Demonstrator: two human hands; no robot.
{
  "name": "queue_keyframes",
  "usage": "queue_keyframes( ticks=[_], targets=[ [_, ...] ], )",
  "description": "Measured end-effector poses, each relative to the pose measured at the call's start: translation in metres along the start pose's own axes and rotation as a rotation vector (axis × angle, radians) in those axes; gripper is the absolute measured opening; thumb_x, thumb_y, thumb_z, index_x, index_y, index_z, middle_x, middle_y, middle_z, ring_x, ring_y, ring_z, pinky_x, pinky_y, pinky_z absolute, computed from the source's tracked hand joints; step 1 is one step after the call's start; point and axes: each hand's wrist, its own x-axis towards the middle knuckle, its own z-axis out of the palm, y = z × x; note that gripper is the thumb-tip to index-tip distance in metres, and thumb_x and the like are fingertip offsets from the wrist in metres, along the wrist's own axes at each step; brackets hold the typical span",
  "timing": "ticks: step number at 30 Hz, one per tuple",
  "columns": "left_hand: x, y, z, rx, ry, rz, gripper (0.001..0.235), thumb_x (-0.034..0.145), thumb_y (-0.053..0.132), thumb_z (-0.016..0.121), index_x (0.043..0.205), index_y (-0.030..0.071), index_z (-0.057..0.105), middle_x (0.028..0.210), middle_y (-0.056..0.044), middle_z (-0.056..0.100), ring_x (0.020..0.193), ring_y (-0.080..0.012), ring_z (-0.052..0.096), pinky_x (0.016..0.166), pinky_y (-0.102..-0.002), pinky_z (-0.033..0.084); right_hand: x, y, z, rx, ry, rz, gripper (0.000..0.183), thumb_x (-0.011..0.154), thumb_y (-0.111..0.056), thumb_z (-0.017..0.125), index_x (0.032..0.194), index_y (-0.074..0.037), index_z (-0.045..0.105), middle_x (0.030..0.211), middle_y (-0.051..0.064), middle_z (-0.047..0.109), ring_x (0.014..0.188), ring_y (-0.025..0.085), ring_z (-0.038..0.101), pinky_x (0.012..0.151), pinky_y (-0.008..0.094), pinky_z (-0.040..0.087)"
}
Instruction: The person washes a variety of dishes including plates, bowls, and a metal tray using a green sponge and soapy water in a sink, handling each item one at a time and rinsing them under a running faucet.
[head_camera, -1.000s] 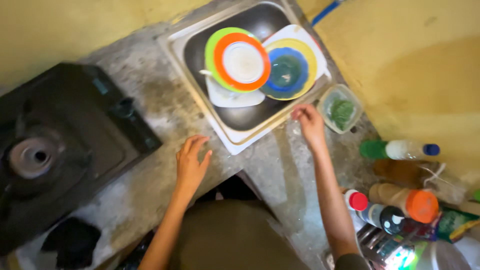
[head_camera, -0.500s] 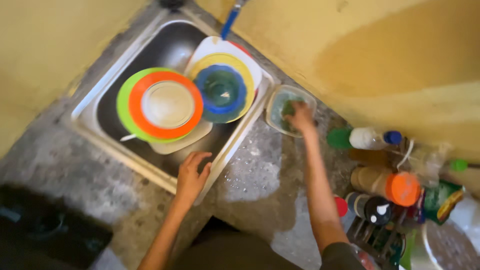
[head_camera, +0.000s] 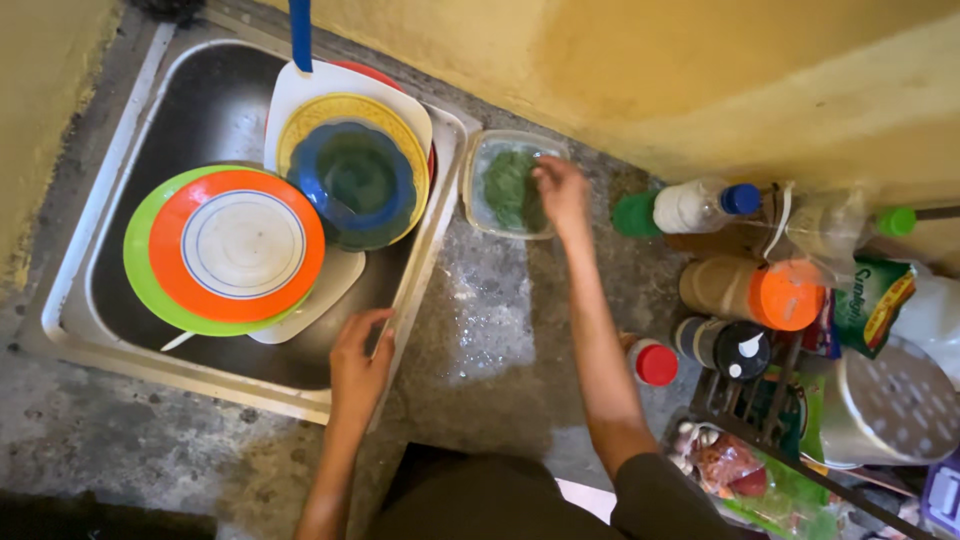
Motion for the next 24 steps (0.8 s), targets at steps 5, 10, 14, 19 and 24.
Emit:
queue_keyframes(
  ticks=[5, 10, 14, 19, 24],
  targets=[
    [0.0, -0.013, 0.006, 0.024, -0.034, 0.057, 0.024, 0.09, 0.006, 0.067, 0.113, 0.004, 0.069, 0.108, -0.016, 0.069, 0.104, -0.0338, 0.068, 0.091, -0.039, 0.052, -0.011, 0.057, -0.001, -0.342, 0.228, 0.111, 0.049, 0.077, -0.02, 0.082, 0.115, 0.008, 0.069, 0.104, 0.032, 0.067, 0.095, 0.053, 0.063, 0.076, 0.056, 0.051],
    [0.106, -0.005, -0.01, 0.287, 0.093, 0.45, 0.019, 0.093, 0.008, 0.068, 0.112, 0.003, 0.069, 0.11, -0.018, 0.068, 0.104, -0.0409, 0.064, 0.09, -0.049, 0.05, -0.02, 0.079, 0.016, 0.688, -0.139, 0.752, 0.017, 0.087, -0.01, 0.063, 0.101, -0.004, 0.07, 0.068, 0.0, 0.063, 0.053, 0.014, 0.056, 0.044, 0.032, 0.042],
    [0.262, 0.025, -0.043, 0.656, 0.33, 0.622, 0.041, 0.096, 0.015, 0.073, 0.132, 0.002, 0.058, 0.126, -0.018, 0.059, 0.117, -0.0407, 0.054, 0.088, -0.053, 0.043, -0.028, 0.013, 0.017, 0.781, -0.131, 0.635, 0.012, 0.083, -0.002, 0.063, 0.094, -0.004, 0.066, 0.068, 0.001, 0.063, 0.049, 0.01, 0.054, 0.042, 0.028, 0.041],
    [0.39, 0.048, -0.044, 0.884, 0.39, 0.721, 0.041, 0.094, 0.028, 0.079, 0.125, 0.008, 0.061, 0.116, -0.013, 0.065, 0.11, -0.0338, 0.059, 0.084, -0.056, 0.041, -0.027, -0.1, 0.032, 0.803, -0.197, 0.402, 0.012, 0.084, -0.003, 0.072, 0.091, -0.01, 0.067, 0.071, -0.003, 0.063, 0.054, 0.006, 0.053, 0.048, 0.024, 0.042],
    [0.411, 0.047, -0.069, 0.872, 0.389, 0.958, 0.033, 0.086, 0.027, 0.077, 0.112, 0.01, 0.068, 0.103, -0.007, 0.073, 0.101, -0.0278, 0.067, 0.085, -0.054, 0.041, -0.015, -0.146, 0.087, 0.809, -0.278, 0.412, 0.014, 0.084, -0.001, 0.075, 0.084, -0.008, 0.063, 0.069, -0.004, 0.058, 0.055, 0.005, 0.05, 0.048, 0.024, 0.041]
  ],
)
